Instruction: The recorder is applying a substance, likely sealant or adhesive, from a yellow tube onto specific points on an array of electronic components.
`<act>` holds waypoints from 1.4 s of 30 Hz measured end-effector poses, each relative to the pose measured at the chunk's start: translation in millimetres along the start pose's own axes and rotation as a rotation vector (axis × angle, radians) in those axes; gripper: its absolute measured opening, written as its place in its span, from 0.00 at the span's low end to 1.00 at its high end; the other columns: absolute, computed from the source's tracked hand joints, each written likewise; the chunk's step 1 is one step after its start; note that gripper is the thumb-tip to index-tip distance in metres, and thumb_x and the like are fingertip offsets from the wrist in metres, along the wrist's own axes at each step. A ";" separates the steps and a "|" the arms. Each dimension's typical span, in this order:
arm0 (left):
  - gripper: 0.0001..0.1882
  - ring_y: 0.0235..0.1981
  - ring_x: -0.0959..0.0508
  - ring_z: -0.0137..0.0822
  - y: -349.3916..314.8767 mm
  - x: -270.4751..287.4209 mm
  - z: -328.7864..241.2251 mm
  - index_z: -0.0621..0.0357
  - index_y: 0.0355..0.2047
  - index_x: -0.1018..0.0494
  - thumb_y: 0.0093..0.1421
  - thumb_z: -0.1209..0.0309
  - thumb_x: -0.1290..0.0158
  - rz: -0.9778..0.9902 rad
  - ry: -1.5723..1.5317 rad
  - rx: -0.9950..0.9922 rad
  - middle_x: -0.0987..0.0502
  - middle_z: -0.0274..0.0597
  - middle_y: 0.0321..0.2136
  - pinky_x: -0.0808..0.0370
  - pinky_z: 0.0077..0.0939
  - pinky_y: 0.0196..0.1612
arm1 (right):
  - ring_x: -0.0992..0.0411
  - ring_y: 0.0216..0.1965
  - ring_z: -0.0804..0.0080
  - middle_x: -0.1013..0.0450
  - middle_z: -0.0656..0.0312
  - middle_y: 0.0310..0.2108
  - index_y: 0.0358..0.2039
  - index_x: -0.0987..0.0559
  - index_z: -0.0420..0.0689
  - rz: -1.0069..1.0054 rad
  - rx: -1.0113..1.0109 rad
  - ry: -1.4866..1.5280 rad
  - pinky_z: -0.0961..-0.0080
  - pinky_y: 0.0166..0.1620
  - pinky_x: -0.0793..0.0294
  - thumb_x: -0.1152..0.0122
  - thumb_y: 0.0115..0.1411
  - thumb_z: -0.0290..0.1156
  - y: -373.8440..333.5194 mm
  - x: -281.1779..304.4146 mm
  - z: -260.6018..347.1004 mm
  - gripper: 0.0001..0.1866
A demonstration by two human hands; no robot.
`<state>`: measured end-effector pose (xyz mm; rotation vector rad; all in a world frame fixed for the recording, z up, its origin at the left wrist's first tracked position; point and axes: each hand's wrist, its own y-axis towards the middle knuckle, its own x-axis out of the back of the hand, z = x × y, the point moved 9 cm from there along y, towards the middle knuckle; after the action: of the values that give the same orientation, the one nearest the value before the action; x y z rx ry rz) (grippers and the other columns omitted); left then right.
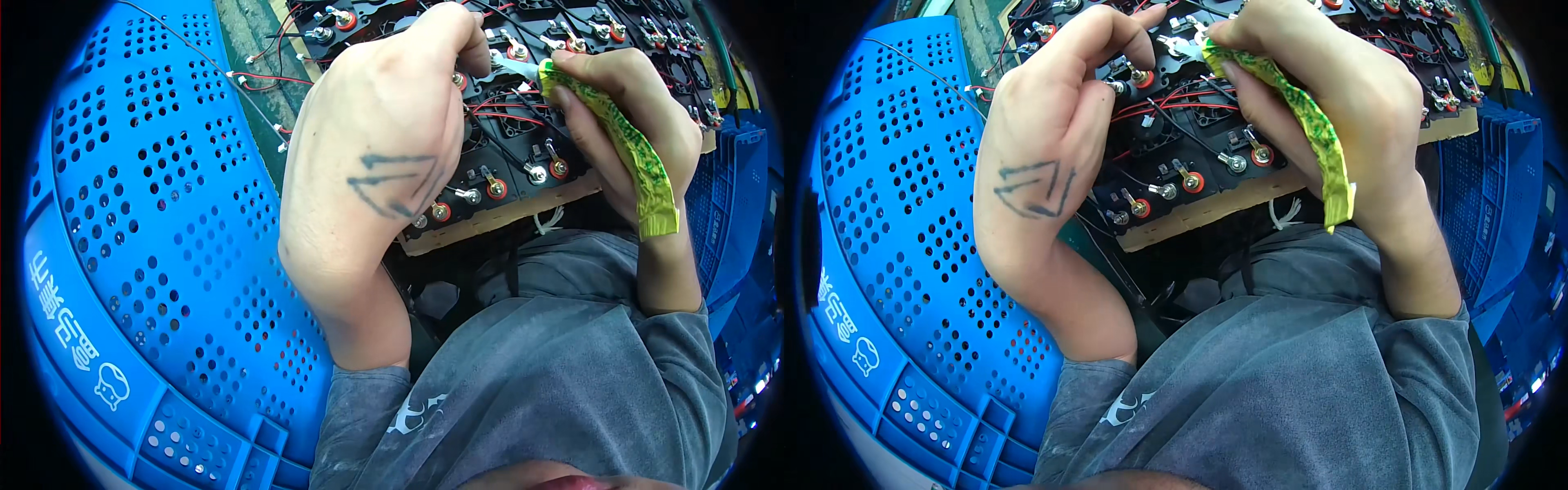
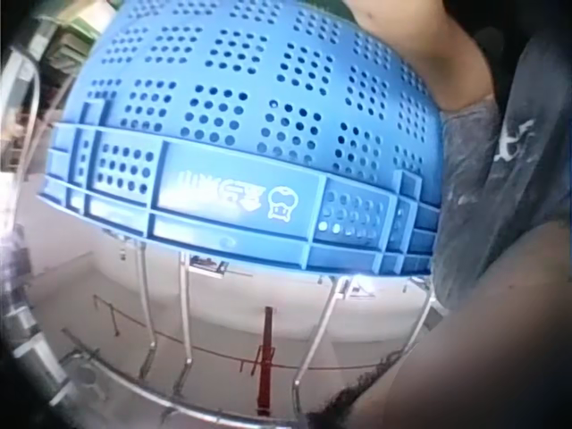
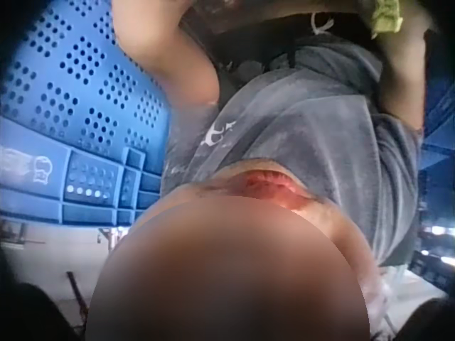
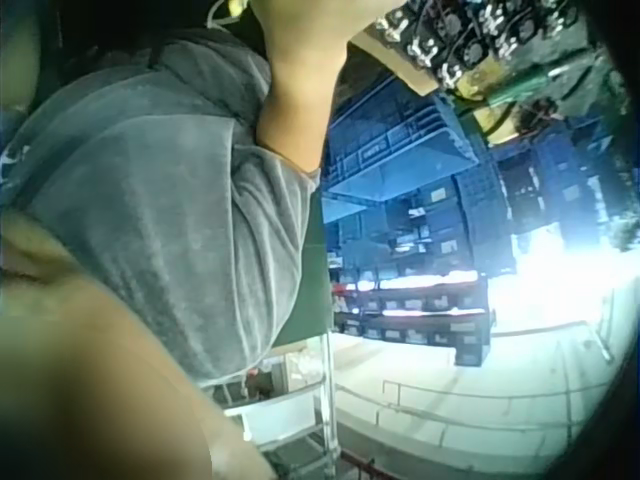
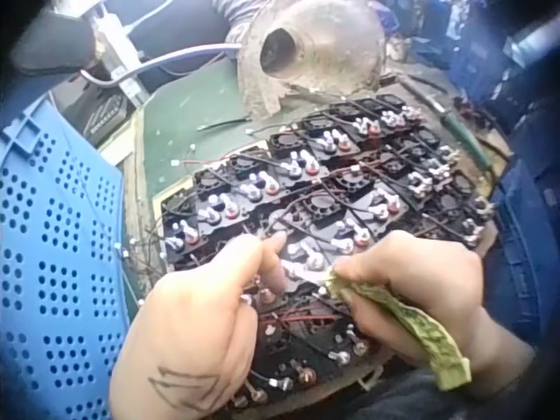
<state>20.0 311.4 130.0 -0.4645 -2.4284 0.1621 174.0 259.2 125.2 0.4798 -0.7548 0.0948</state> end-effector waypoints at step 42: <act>0.20 0.63 0.25 0.43 -0.9 -16.5 15.8 0.66 0.45 0.27 0.56 0.89 0.61 0.095 0.132 -0.095 0.19 0.47 0.44 0.32 0.32 0.64 | 0.18 0.39 0.76 0.18 0.58 0.39 0.46 0.18 0.36 -0.014 0.009 -0.012 0.81 0.42 0.21 0.33 0.61 0.19 -5.0 6.9 -7.0 0.12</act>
<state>21.8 304.5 108.3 -0.6143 -2.2933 0.0555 184.8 257.3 123.5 0.4947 -0.7633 0.0823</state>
